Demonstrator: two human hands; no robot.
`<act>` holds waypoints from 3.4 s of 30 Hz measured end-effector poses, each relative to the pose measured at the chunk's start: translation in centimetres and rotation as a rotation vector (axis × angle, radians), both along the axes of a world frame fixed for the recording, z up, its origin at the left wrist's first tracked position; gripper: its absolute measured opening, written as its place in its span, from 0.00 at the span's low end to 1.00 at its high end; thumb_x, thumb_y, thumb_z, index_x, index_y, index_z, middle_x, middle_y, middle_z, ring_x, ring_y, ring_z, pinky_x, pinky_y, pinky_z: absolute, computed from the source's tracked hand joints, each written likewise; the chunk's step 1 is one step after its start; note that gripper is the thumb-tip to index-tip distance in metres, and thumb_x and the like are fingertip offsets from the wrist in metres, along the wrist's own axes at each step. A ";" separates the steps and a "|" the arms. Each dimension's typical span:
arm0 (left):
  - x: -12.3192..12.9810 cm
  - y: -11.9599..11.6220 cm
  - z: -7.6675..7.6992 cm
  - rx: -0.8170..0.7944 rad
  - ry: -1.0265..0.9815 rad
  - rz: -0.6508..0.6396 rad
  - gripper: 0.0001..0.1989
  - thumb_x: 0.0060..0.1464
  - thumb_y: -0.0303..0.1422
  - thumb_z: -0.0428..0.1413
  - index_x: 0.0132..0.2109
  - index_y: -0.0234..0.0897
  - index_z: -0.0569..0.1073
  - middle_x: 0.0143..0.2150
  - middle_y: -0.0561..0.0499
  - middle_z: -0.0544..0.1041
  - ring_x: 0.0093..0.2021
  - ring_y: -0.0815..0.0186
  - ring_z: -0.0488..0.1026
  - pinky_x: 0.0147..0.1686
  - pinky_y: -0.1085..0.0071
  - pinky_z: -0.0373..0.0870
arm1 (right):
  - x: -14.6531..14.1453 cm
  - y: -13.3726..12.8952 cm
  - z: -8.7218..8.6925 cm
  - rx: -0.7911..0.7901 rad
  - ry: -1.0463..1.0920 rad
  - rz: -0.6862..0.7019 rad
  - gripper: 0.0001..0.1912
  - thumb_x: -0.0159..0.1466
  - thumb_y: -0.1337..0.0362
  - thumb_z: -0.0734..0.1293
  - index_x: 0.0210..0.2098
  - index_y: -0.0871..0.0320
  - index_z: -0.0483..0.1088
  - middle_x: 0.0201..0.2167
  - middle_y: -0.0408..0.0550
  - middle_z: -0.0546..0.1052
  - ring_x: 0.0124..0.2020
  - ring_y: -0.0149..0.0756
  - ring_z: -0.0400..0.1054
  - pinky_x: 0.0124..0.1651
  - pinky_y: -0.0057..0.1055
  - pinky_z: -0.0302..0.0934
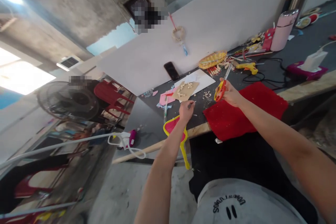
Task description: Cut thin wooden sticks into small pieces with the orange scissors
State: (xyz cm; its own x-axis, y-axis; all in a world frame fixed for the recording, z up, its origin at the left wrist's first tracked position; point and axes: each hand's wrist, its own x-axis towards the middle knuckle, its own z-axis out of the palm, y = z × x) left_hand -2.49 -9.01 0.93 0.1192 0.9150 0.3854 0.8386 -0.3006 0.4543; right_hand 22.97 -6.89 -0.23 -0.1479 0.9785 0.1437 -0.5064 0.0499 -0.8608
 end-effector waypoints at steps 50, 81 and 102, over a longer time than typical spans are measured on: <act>3.2 1.0 0.2 -0.296 -0.851 -0.095 0.08 0.50 0.35 0.58 0.32 0.34 0.74 0.29 0.51 0.77 0.29 0.69 0.70 0.28 0.75 0.62 | -3.2 -2.7 1.4 0.582 -1.404 -0.068 0.31 0.60 0.48 0.68 0.57 0.58 0.61 0.49 0.58 0.73 0.49 0.47 0.68 0.47 0.39 0.62; 2.7 5.4 2.2 -0.249 -0.898 -0.207 0.05 0.48 0.33 0.59 0.31 0.36 0.78 0.27 0.51 0.79 0.31 0.64 0.75 0.37 0.70 0.70 | -3.0 4.3 3.5 0.777 -1.598 -0.010 0.32 0.63 0.42 0.60 0.59 0.56 0.61 0.51 0.57 0.71 0.50 0.49 0.66 0.44 0.39 0.64; 2.5 3.6 1.5 -0.405 -0.881 -0.219 0.06 0.51 0.34 0.59 0.30 0.39 0.78 0.26 0.51 0.79 0.30 0.64 0.74 0.34 0.69 0.68 | -2.3 3.6 2.4 0.830 -1.458 0.147 0.30 0.64 0.45 0.62 0.56 0.62 0.64 0.48 0.59 0.74 0.49 0.48 0.69 0.50 0.41 0.65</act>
State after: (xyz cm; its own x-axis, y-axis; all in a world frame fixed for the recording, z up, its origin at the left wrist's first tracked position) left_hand 0.02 -5.38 2.47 0.1226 0.9891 0.0810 0.0971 -0.0932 0.9909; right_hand 20.62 -3.27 2.13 -0.6898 0.6804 0.2474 0.5913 0.7266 -0.3498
